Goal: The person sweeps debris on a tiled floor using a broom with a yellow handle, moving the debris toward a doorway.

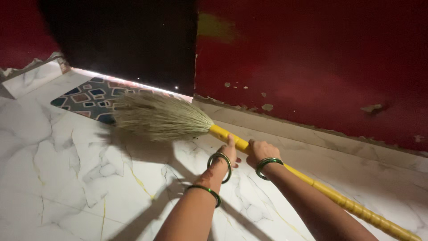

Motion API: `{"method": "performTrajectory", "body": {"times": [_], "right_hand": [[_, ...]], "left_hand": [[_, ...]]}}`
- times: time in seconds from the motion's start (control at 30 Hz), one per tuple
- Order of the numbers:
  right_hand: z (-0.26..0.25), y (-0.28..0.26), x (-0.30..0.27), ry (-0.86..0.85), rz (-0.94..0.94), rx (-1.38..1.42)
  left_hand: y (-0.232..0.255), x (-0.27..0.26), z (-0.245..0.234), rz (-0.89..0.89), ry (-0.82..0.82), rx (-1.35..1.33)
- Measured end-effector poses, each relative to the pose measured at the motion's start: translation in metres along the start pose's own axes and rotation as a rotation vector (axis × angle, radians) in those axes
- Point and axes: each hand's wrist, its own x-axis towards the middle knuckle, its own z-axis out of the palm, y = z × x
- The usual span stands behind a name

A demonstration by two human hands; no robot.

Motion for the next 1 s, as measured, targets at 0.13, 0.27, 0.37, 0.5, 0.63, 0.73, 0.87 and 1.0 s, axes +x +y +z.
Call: {"method": "performTrajectory", "body": {"times": [0.13,0.27,0.37,0.5,0.63,0.73,0.87,1.0], "right_hand": [[-0.013,-0.039,0.006,0.021,-0.016,0.01],[-0.029,-0.092,0.015,0.069,-0.078,0.032],[-0.039,-0.142,0.018,0.055,-0.121,0.043],[-0.053,-0.208,0.014,0.057,-0.259,0.04],[-0.078,-0.275,0.01,0.064,-0.318,0.124],[-0.112,-0.318,0.014,0.034,-0.37,-0.032],[-0.139,-0.375,0.021,0.082,-0.425,-0.051],[-0.13,-0.435,0.034,0.05,-0.458,-0.043]], "left_hand": [[0.02,0.005,-0.035,0.148,0.093,0.07],[0.04,0.013,-0.072,0.135,0.413,0.247],[0.051,-0.002,-0.108,0.091,0.591,0.158],[0.073,-0.064,-0.187,0.054,0.6,0.01],[0.113,-0.104,-0.245,0.014,0.755,-0.181],[0.136,-0.107,-0.286,0.131,0.842,-0.224],[0.16,-0.113,-0.348,0.146,0.899,-0.276],[0.154,-0.135,-0.407,0.177,0.825,-0.475]]}}
